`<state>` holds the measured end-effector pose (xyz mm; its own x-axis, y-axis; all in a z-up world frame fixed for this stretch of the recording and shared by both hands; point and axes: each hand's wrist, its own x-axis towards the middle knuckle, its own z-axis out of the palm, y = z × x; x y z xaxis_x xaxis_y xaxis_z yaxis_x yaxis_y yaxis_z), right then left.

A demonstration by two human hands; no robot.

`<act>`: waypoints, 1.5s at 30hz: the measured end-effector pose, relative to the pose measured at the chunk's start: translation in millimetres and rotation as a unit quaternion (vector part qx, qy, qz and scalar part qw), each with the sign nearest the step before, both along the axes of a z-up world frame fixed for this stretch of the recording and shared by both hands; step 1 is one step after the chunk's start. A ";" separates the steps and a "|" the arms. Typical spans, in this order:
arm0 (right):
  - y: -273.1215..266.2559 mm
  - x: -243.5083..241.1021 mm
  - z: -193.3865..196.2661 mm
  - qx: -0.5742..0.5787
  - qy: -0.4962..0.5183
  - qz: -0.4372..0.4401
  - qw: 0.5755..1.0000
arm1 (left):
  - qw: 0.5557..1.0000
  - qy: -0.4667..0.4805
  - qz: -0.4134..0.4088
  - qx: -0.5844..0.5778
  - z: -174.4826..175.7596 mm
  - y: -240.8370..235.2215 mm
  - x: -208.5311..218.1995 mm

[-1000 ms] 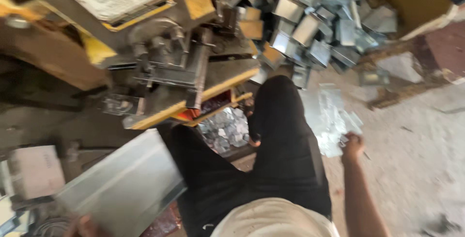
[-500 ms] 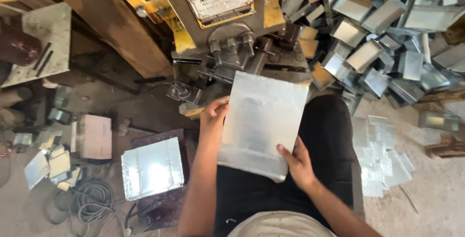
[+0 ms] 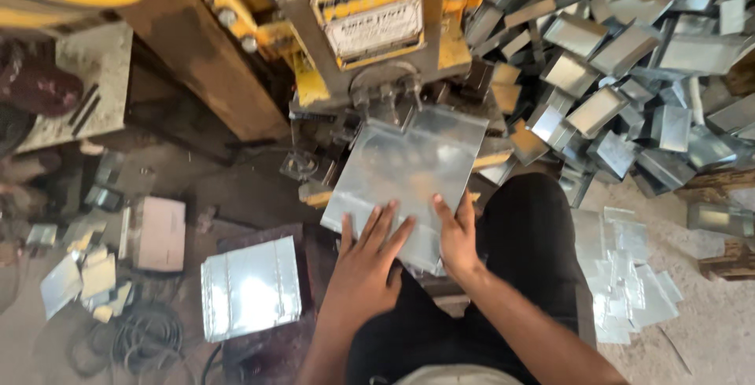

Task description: The person places thin metal sheets into a bending machine and presses down to form folds, handling the sheets one at a time and placing the finished components into a pile.

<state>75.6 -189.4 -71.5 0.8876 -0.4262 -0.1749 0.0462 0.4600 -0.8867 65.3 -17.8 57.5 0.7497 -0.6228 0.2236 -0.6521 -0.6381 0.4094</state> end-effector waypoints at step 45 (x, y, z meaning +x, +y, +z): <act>0.0 5.4 10.4 -0.005 0.020 0.006 1.000 | 0.964 -0.245 0.038 -0.099 -71.7 -5.3 53.9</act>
